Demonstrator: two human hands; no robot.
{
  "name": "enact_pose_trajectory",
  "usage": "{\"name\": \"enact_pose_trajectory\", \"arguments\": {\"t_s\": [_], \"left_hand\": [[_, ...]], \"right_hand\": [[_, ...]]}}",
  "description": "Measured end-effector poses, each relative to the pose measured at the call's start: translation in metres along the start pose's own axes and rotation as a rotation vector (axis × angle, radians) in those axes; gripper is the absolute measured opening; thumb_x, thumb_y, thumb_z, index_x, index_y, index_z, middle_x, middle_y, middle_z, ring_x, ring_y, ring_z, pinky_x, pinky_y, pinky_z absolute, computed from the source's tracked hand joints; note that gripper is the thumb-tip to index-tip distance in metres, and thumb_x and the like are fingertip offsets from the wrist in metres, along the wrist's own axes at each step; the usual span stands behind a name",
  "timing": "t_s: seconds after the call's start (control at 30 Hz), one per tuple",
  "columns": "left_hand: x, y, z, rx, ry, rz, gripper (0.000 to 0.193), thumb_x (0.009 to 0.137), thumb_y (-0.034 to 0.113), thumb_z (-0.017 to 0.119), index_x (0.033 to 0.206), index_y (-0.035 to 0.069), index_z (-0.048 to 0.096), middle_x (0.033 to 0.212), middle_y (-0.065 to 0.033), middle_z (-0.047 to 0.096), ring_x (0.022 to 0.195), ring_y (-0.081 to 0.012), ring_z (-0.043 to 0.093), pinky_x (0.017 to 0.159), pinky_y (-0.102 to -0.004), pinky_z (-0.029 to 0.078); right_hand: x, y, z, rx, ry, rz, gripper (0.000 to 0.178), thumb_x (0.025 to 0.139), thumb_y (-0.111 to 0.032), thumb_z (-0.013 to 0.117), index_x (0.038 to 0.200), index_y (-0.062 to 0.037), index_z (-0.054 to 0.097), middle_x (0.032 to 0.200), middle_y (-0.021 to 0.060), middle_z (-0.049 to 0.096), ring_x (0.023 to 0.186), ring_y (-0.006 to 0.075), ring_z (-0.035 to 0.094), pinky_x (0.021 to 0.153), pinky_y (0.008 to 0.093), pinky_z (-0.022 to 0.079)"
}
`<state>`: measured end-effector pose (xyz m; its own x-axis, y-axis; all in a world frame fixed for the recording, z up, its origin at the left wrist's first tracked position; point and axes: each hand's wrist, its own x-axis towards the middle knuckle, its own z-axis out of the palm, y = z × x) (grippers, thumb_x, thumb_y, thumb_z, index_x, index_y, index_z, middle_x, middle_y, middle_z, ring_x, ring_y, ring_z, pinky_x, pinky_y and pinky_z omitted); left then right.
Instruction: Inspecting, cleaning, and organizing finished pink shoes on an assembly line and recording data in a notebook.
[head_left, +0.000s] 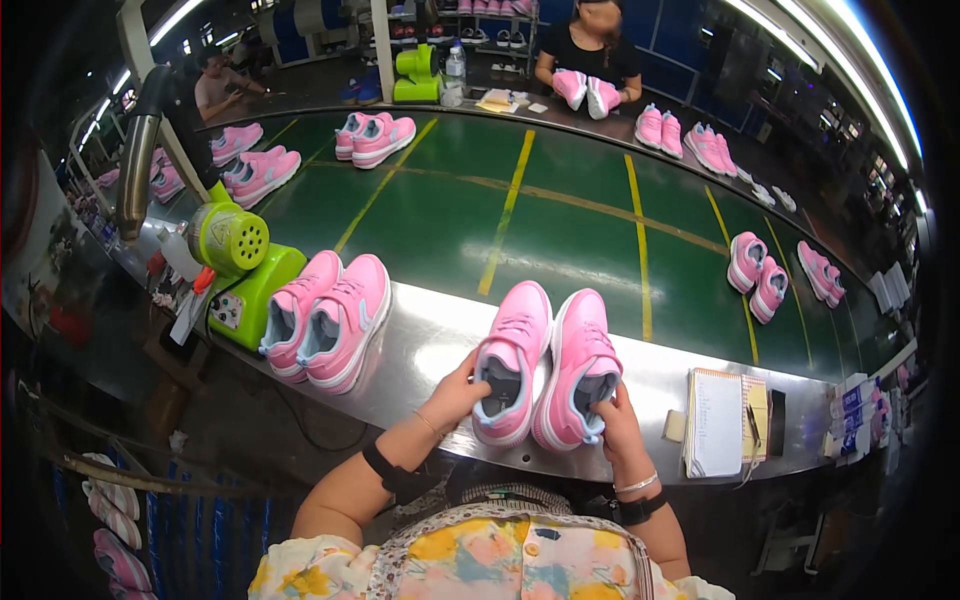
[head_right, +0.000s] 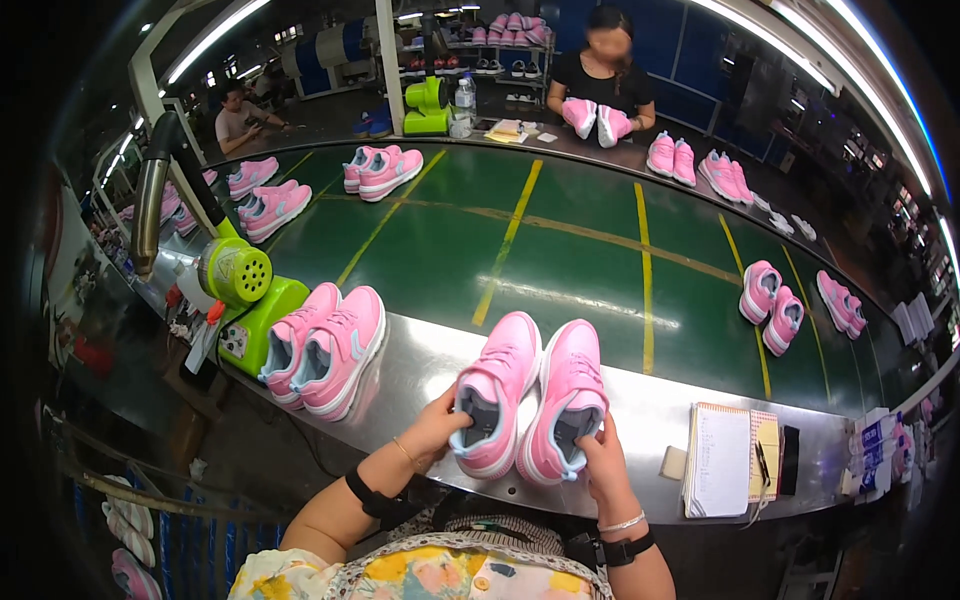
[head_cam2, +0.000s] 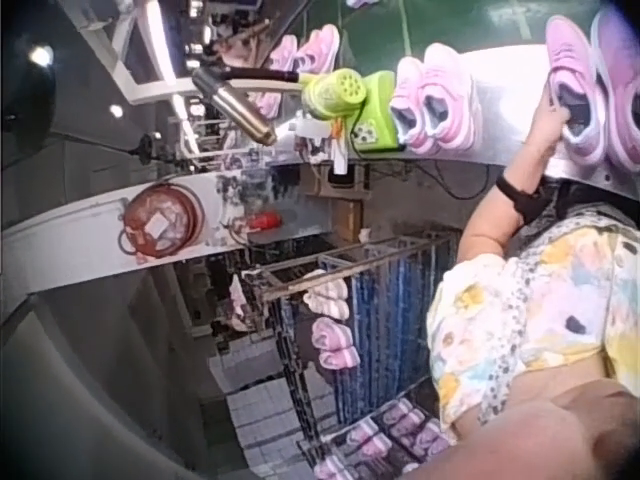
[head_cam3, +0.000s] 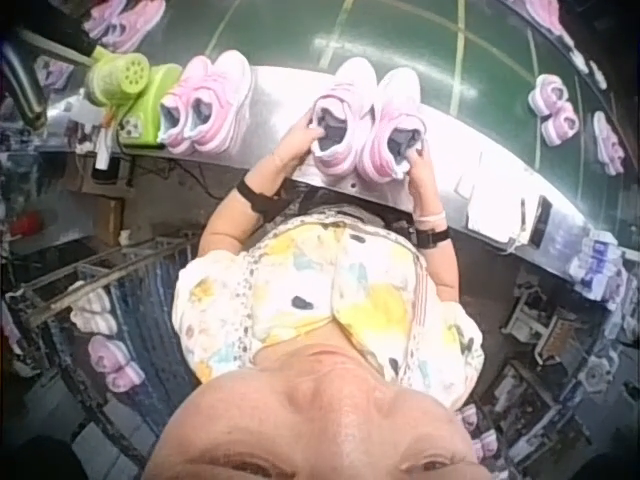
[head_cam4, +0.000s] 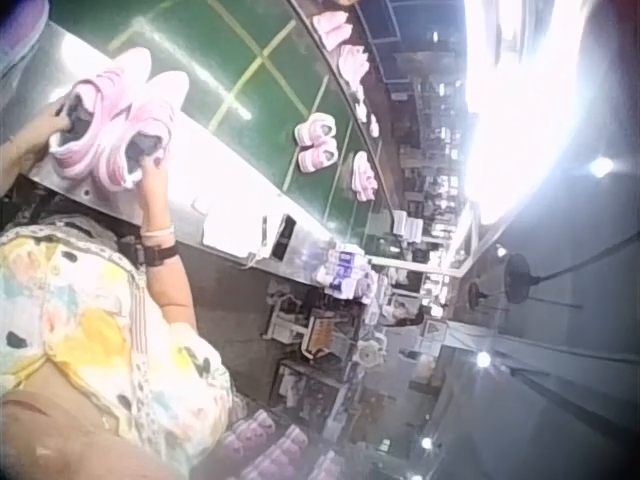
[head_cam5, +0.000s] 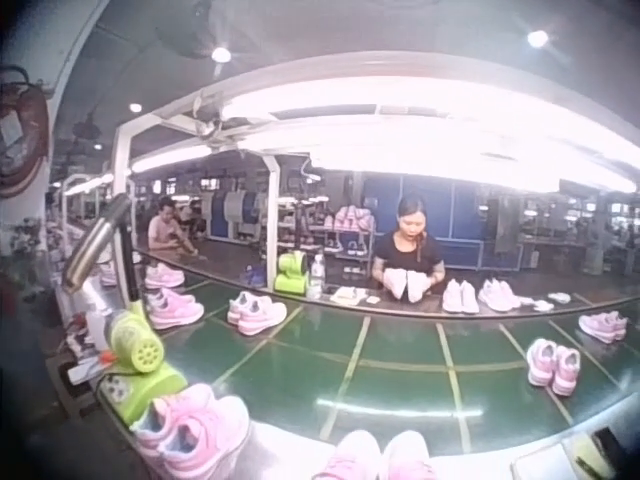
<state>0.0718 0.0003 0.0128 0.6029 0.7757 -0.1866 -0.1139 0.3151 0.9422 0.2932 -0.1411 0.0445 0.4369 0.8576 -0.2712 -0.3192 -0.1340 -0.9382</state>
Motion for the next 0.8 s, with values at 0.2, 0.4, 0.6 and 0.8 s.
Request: {"name": "enact_pose_trajectory", "arguments": {"t_s": [0.2, 0.4, 0.6, 0.8], "left_hand": [[-0.027, 0.014, -0.002, -0.597, -0.145, -0.166, 0.060, 0.072, -0.007, 0.045, 0.131, 0.003, 0.037, 0.121, -0.0118, 0.053, 0.105, -0.0247, 0.057, 0.091, -0.0351, 0.048], [-0.031, 0.015, 0.011, -0.672, -0.293, -0.168, 0.057, 0.085, 0.012, 0.058, 0.135, 0.004, 0.033, 0.128, -0.0119, 0.049, 0.113, -0.0228, 0.052, 0.096, -0.0359, 0.044], [-0.031, 0.010, 0.016, -0.696, -0.314, -0.157, 0.056, 0.089, 0.020, 0.057, 0.136, 0.004, 0.031, 0.129, -0.0109, 0.047, 0.115, -0.0206, 0.050, 0.098, -0.0345, 0.042], [-0.029, -0.002, 0.016, -0.511, -0.362, -0.061, 0.051, 0.093, 0.020, 0.050, 0.136, 0.003, 0.030, 0.133, -0.0113, 0.044, 0.117, -0.0194, 0.048, 0.100, -0.0325, 0.040]], "right_hand": [[-0.015, 0.021, -0.023, 0.659, -0.165, 0.105, 0.045, 0.090, -0.011, 0.044, 0.134, -0.0045, 0.034, 0.126, 0.0131, 0.049, 0.112, 0.0261, 0.052, 0.095, 0.0362, 0.045], [-0.009, 0.036, -0.024, 0.653, -0.317, 0.193, 0.056, 0.092, -0.030, 0.050, 0.138, -0.0051, 0.029, 0.134, 0.0136, 0.044, 0.120, 0.0276, 0.046, 0.101, 0.0406, 0.039], [-0.005, 0.037, -0.021, 0.662, -0.345, 0.200, 0.055, 0.092, -0.030, 0.050, 0.137, -0.0045, 0.030, 0.132, 0.0141, 0.045, 0.120, 0.0281, 0.046, 0.101, 0.0409, 0.040], [-0.008, 0.036, -0.016, 0.673, -0.354, 0.198, 0.054, 0.092, -0.029, 0.050, 0.136, -0.0039, 0.031, 0.131, 0.0145, 0.046, 0.119, 0.0287, 0.047, 0.100, 0.0412, 0.040]]}}
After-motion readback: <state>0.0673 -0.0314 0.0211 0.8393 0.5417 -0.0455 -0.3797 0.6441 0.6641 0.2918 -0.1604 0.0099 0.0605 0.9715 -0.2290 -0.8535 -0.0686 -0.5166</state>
